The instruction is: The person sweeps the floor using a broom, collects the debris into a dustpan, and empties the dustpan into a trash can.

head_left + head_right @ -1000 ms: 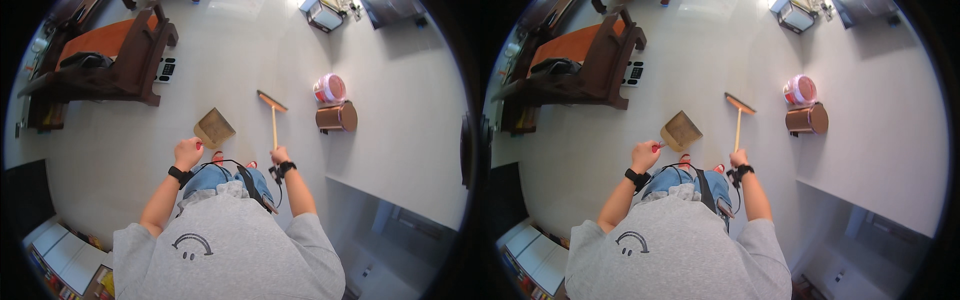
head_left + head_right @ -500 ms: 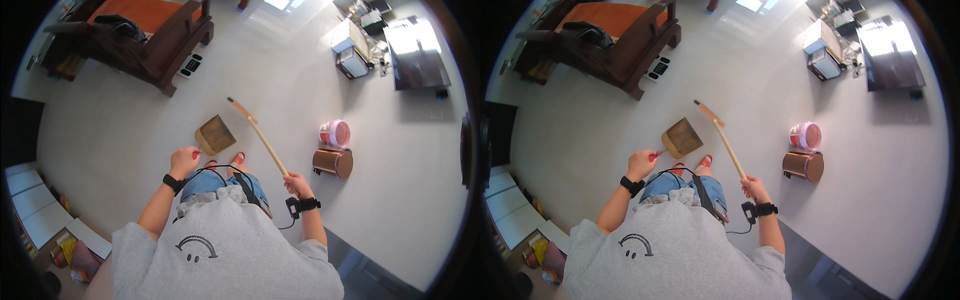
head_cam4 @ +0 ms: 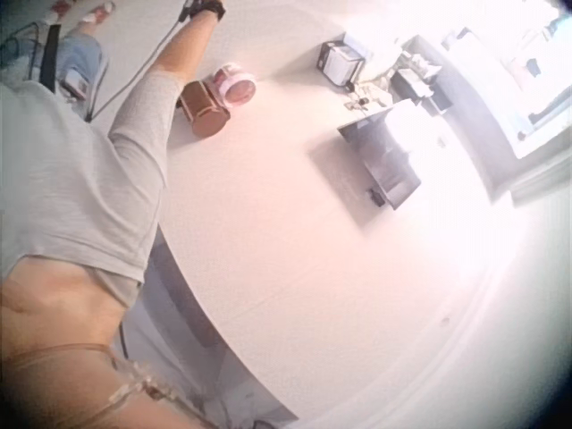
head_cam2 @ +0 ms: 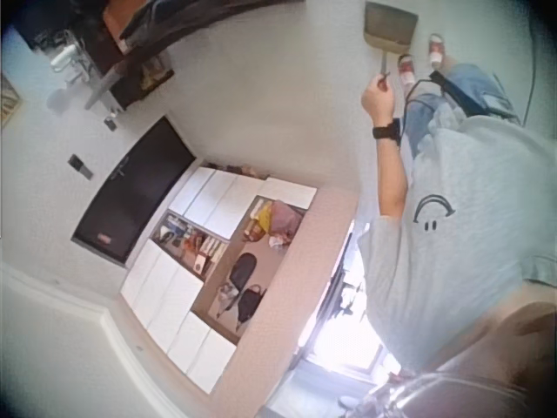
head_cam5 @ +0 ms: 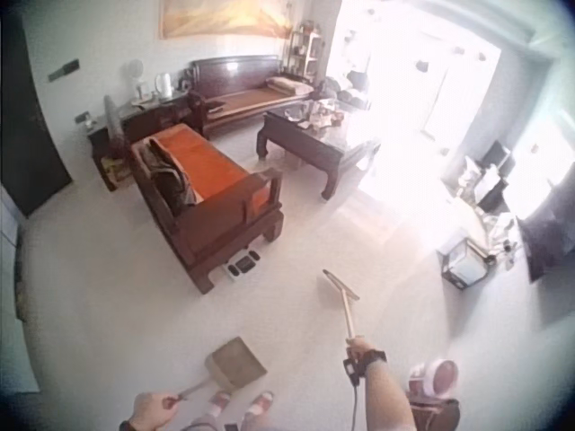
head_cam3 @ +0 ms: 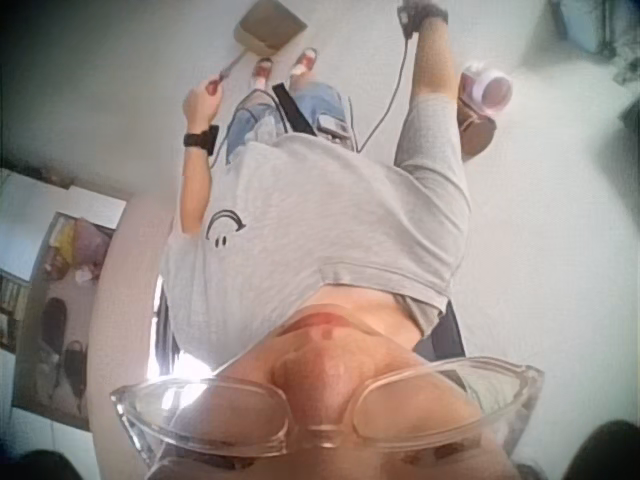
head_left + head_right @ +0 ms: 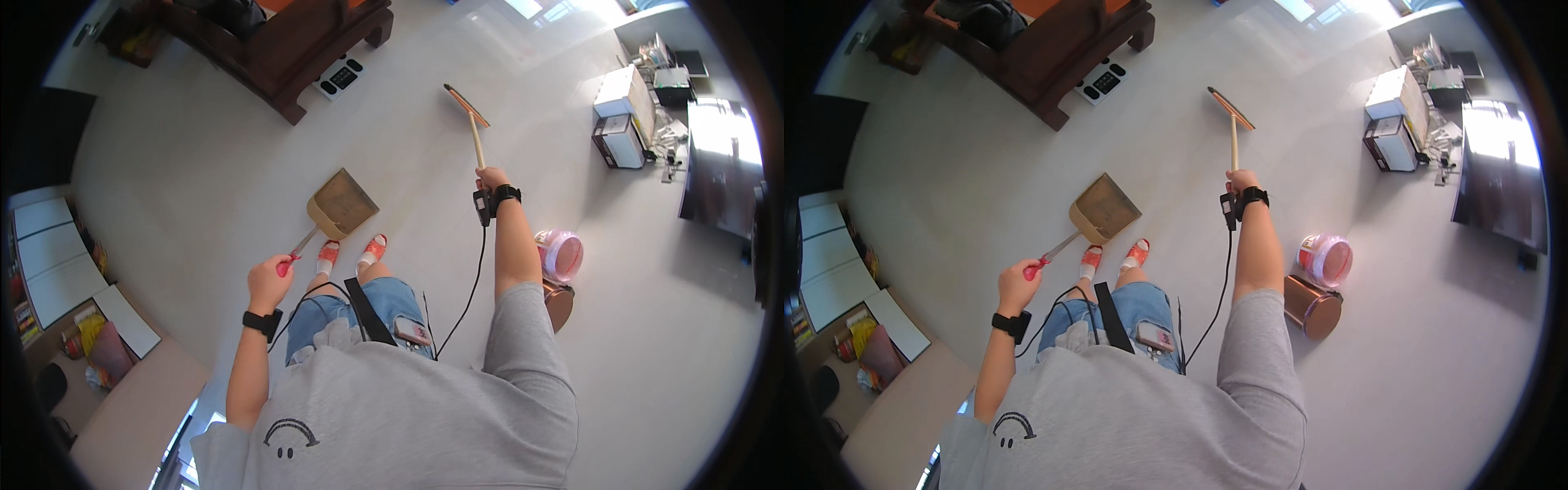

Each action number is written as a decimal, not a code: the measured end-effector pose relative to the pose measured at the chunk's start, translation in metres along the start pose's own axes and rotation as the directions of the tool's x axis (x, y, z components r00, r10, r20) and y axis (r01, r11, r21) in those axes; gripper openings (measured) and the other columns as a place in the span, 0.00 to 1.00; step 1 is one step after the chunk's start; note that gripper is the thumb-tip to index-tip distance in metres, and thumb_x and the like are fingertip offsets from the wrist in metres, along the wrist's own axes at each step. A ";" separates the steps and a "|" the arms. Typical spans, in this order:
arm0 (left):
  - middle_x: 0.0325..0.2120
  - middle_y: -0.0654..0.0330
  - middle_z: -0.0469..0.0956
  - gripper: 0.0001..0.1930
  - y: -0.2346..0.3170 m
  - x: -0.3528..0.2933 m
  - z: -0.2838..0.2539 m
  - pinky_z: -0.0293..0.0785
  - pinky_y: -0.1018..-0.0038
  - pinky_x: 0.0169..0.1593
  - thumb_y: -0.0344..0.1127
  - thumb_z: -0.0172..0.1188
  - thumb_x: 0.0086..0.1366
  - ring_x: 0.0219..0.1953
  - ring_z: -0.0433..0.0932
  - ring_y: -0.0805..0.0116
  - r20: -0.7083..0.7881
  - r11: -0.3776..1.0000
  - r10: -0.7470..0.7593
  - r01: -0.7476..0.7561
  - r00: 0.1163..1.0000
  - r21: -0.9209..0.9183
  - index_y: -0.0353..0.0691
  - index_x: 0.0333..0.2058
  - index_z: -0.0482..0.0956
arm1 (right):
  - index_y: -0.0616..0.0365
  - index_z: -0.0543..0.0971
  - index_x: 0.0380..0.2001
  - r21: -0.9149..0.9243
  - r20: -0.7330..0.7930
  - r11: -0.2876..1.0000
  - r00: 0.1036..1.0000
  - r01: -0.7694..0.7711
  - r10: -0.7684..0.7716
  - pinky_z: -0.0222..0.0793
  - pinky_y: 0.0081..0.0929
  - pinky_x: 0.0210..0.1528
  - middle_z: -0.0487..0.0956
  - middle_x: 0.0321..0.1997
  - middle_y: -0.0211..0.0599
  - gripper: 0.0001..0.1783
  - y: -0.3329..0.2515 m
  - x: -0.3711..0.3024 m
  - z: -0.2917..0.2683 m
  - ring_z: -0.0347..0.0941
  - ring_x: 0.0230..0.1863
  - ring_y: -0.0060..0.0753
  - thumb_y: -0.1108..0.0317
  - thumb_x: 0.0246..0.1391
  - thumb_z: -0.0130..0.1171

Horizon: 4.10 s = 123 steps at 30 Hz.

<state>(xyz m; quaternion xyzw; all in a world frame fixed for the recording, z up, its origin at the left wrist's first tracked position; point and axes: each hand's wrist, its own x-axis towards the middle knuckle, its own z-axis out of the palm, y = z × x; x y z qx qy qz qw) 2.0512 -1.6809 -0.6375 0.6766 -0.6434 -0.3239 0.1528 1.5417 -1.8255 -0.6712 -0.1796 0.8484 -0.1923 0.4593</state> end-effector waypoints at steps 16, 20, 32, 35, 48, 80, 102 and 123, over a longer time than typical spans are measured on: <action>0.21 0.58 0.77 0.08 0.005 0.009 -0.002 0.71 0.67 0.30 0.38 0.58 0.44 0.25 0.75 0.57 -0.040 0.999 -0.030 0.032 0.999 0.030 0.48 0.25 0.78 | 0.60 0.68 0.31 -0.414 0.498 0.909 0.847 0.042 0.188 0.53 0.16 0.09 0.64 0.14 0.26 0.08 0.095 -0.247 0.006 0.58 0.11 0.16 0.67 0.49 0.50; 0.22 0.59 0.77 0.08 0.000 0.005 -0.006 0.71 0.66 0.31 0.40 0.57 0.44 0.26 0.75 0.57 -0.009 0.998 -0.032 0.032 0.999 0.046 0.49 0.26 0.78 | 0.58 0.70 0.31 -0.138 0.628 0.967 0.736 -0.215 0.253 0.50 0.10 0.11 0.64 0.16 0.23 0.06 0.069 -0.259 -0.014 0.56 0.13 0.12 0.69 0.50 0.50; 0.23 0.59 0.77 0.09 -0.041 -0.042 -0.033 0.71 0.66 0.32 0.40 0.56 0.47 0.27 0.75 0.58 -0.017 0.991 -0.123 0.124 0.992 0.056 0.50 0.29 0.78 | 0.61 0.69 0.34 -0.075 0.394 0.995 0.919 0.060 -0.026 0.53 0.11 0.09 0.66 0.15 0.28 0.08 0.022 -0.205 0.040 0.56 0.08 0.13 0.68 0.51 0.47; 0.23 0.59 0.77 0.09 -0.057 -0.039 -0.043 0.71 0.66 0.32 0.39 0.56 0.47 0.27 0.75 0.58 -0.017 0.994 -0.100 0.101 0.995 0.036 0.50 0.29 0.78 | 0.60 0.68 0.29 -0.063 0.319 0.996 0.947 0.061 -0.037 0.52 0.14 0.08 0.64 0.13 0.27 0.06 0.032 -0.152 0.083 0.55 0.07 0.15 0.69 0.49 0.47; 0.20 0.58 0.76 0.08 -0.103 -0.021 -0.056 0.71 0.64 0.29 0.40 0.55 0.48 0.25 0.75 0.58 0.096 0.994 0.092 -0.097 0.991 0.050 0.48 0.27 0.77 | 0.61 0.67 0.19 -0.184 0.379 0.971 0.901 -0.151 0.212 0.54 0.17 0.09 0.63 0.09 0.29 0.08 0.107 -0.318 0.173 0.58 0.07 0.20 0.70 0.49 0.50; 0.20 0.59 0.76 0.07 -0.254 0.002 -0.162 0.70 0.68 0.29 0.35 0.55 0.44 0.25 0.74 0.59 0.025 0.999 0.013 -0.014 1.000 0.043 0.48 0.25 0.78 | 0.55 0.60 0.21 0.135 0.716 0.820 0.627 -0.557 0.307 0.49 0.07 0.09 0.59 0.14 0.23 0.08 0.052 -0.344 0.274 0.55 0.11 0.11 0.74 0.52 0.45; 0.22 0.60 0.77 0.08 -0.290 -0.100 -0.145 0.72 0.68 0.31 0.37 0.58 0.46 0.27 0.76 0.59 -0.185 0.907 -0.406 0.368 0.895 -0.206 0.49 0.29 0.77 | 0.58 0.69 0.16 -0.533 0.516 0.737 0.850 0.416 -0.106 0.58 0.26 0.11 0.66 0.09 0.33 0.04 -0.007 -0.257 0.399 0.61 0.09 0.30 0.72 0.38 0.52; 0.23 0.52 0.77 0.11 -0.316 -0.157 -0.175 0.73 0.71 0.34 0.36 0.61 0.43 0.28 0.77 0.59 -0.418 0.624 -0.780 0.535 0.465 -0.570 0.37 0.27 0.77 | 0.58 0.70 0.39 -0.403 0.781 0.764 0.624 0.504 0.000 0.50 0.11 0.09 0.65 0.16 0.25 0.13 -0.094 -0.399 0.478 0.56 0.11 0.13 0.72 0.47 0.51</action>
